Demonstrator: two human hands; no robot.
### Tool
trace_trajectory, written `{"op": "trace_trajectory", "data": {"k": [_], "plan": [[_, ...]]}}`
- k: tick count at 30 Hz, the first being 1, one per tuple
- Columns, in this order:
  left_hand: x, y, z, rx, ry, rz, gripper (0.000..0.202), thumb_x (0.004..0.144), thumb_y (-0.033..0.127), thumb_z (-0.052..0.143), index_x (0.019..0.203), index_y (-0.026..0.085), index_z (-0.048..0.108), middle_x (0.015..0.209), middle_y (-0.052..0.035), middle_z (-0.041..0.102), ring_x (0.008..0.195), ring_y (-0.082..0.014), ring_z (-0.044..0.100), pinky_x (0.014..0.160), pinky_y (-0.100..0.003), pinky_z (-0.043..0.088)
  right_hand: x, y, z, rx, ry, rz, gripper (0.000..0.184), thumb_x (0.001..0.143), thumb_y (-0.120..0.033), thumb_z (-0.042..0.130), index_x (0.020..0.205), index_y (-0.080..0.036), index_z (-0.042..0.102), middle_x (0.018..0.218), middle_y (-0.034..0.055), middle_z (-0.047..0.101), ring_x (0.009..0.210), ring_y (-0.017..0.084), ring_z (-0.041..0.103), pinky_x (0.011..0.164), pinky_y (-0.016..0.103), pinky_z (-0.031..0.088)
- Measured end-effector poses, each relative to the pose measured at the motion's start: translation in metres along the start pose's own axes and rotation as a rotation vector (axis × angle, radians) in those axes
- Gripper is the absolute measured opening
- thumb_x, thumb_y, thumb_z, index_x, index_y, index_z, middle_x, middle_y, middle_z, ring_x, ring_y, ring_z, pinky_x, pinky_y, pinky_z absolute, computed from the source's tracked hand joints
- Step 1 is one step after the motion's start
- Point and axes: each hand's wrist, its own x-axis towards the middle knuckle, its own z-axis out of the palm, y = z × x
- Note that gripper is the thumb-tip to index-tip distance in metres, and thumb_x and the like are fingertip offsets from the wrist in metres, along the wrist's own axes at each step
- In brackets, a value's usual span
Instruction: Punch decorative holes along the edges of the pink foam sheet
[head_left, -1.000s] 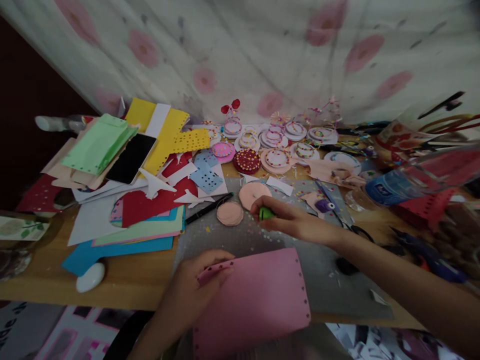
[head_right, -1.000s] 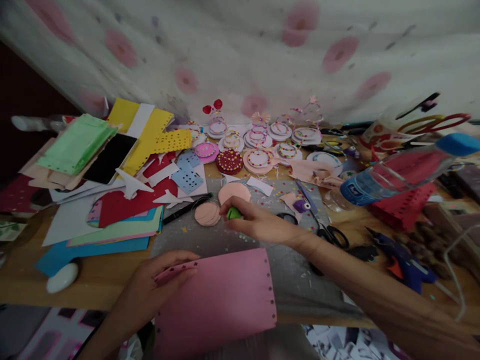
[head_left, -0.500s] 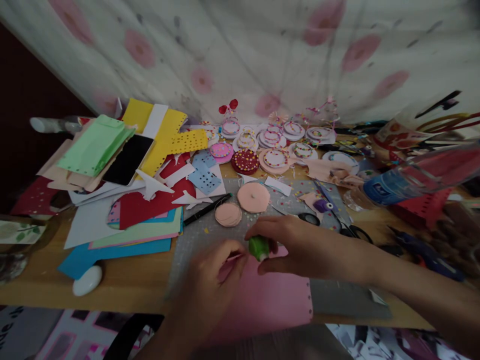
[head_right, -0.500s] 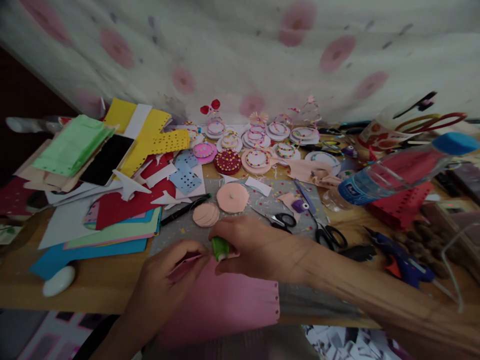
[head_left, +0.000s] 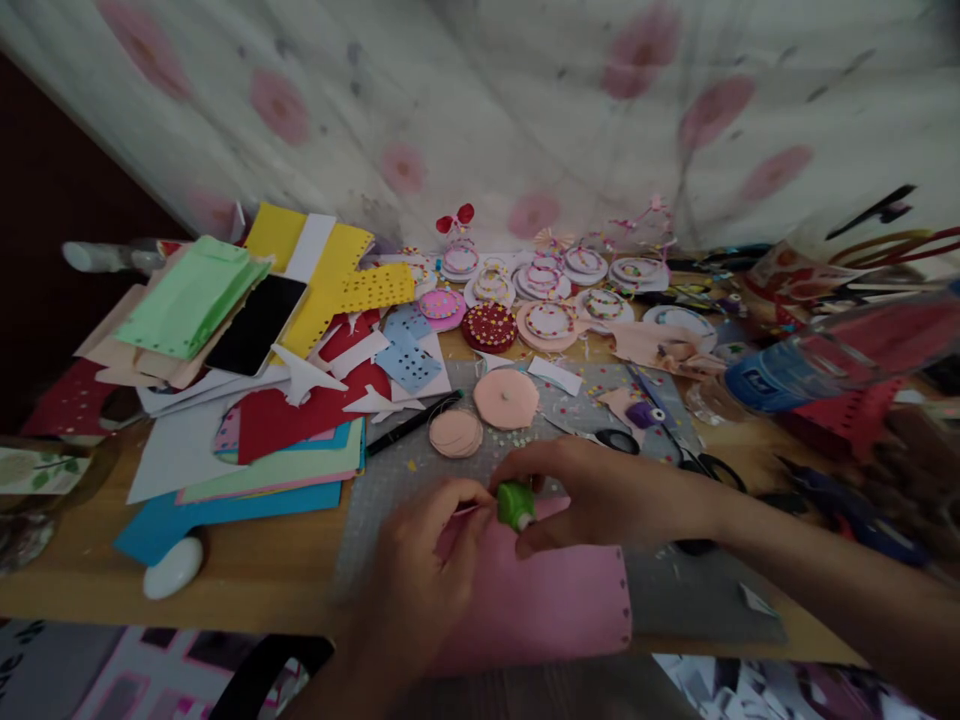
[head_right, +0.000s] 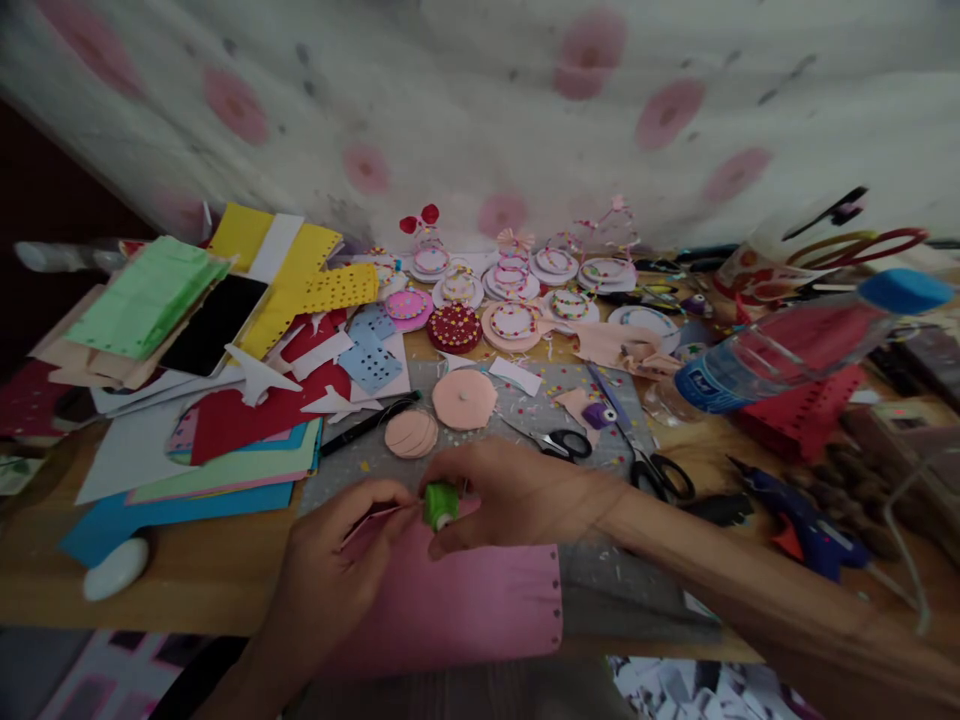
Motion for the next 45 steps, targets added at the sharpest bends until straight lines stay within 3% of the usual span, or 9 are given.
{"op": "trace_trajectory", "data": {"k": [6, 13, 17, 20, 23, 25, 28, 34, 45], "plan": [[0.001, -0.007, 0.001, -0.020, -0.045, -0.040, 0.014, 0.084, 0.011, 0.054, 0.083, 0.021, 0.064, 0.079, 0.0031, 0.070, 0.074, -0.0123, 0.065, 0.067, -0.021, 0.048, 0.009, 0.011, 0.010, 0.049, -0.021, 0.026, 0.028, 0.071, -0.031, 0.077, 0.093, -0.017, 0.064, 0.080, -0.0016, 0.063, 0.074, 0.014, 0.056, 0.063, 0.024, 0.040], [0.005, -0.016, 0.001, -0.072, -0.101, -0.145, 0.014, 0.083, 0.013, 0.053, 0.079, 0.019, 0.065, 0.077, 0.0014, 0.069, 0.073, -0.0142, 0.065, 0.066, -0.023, 0.049, 0.018, 0.012, 0.022, -0.166, 0.050, 0.020, 0.019, 0.073, -0.025, 0.074, 0.087, -0.016, 0.066, 0.072, -0.0010, 0.062, 0.066, 0.013, 0.053, 0.057, 0.023, 0.033], [0.010, -0.017, -0.007, -0.133, -0.229, -0.197, 0.011, 0.082, 0.017, 0.058, 0.090, 0.020, 0.066, 0.087, 0.0006, 0.071, 0.083, -0.0157, 0.067, 0.074, -0.025, 0.052, 0.019, 0.012, 0.025, -0.211, 0.044, 0.032, 0.016, 0.072, -0.025, 0.074, 0.084, -0.016, 0.066, 0.068, -0.0009, 0.061, 0.063, 0.013, 0.052, 0.054, 0.023, 0.031], [0.014, -0.011, -0.018, -0.071, -0.325, -0.193, 0.034, 0.078, 0.024, 0.068, 0.111, 0.025, 0.061, 0.106, -0.0009, 0.070, 0.097, -0.0196, 0.066, 0.085, -0.030, 0.052, 0.019, 0.013, 0.027, -0.232, 0.023, -0.018, 0.010, 0.072, -0.018, 0.069, 0.081, -0.016, 0.065, 0.065, -0.0014, 0.059, 0.059, 0.012, 0.050, 0.052, 0.023, 0.029], [0.020, -0.002, -0.023, 0.063, -0.410, -0.139, 0.055, 0.069, 0.036, 0.077, 0.119, 0.026, 0.059, 0.117, -0.0045, 0.067, 0.105, -0.0267, 0.063, 0.087, -0.036, 0.050, 0.020, 0.011, 0.029, -0.222, 0.032, -0.114, 0.019, 0.071, -0.009, 0.062, 0.088, -0.015, 0.064, 0.073, 0.0007, 0.064, 0.063, 0.012, 0.054, 0.053, 0.022, 0.032], [0.026, 0.000, -0.021, 0.097, -0.479, -0.111, 0.060, 0.064, 0.039, 0.080, 0.118, 0.025, 0.059, 0.114, -0.0058, 0.067, 0.102, -0.0287, 0.063, 0.083, -0.036, 0.051, 0.021, 0.011, 0.030, -0.215, 0.025, -0.122, 0.019, 0.071, -0.010, 0.063, 0.090, -0.015, 0.064, 0.079, 0.0026, 0.067, 0.067, 0.013, 0.057, 0.055, 0.022, 0.035], [0.033, -0.005, -0.010, 0.080, -0.564, -0.106, 0.050, 0.064, 0.035, 0.079, 0.109, 0.023, 0.061, 0.098, -0.0037, 0.071, 0.086, -0.0254, 0.066, 0.073, -0.031, 0.051, 0.022, 0.014, 0.031, -0.236, 0.012, -0.073, 0.015, 0.072, -0.012, 0.062, 0.086, -0.015, 0.065, 0.082, 0.0047, 0.069, 0.071, 0.016, 0.061, 0.057, 0.022, 0.037], [0.036, -0.021, 0.009, 0.024, -0.515, -0.064, 0.041, 0.067, 0.027, 0.074, 0.106, 0.021, 0.061, 0.099, -0.0041, 0.070, 0.090, -0.0246, 0.065, 0.075, -0.031, 0.050, 0.021, 0.026, 0.032, -0.270, 0.071, -0.013, 0.016, 0.075, -0.016, 0.060, 0.090, -0.015, 0.065, 0.083, 0.0060, 0.070, 0.071, 0.017, 0.062, 0.057, 0.023, 0.036], [0.035, -0.041, 0.010, -0.023, -0.493, -0.023, 0.043, 0.070, 0.030, 0.074, 0.109, 0.018, 0.060, 0.104, -0.0064, 0.070, 0.095, -0.0257, 0.065, 0.079, -0.032, 0.049, 0.033, 0.039, 0.038, -0.261, 0.121, -0.130, 0.014, 0.074, -0.017, 0.059, 0.086, -0.017, 0.066, 0.075, 0.0032, 0.068, 0.064, 0.014, 0.058, 0.053, 0.022, 0.031]]}}
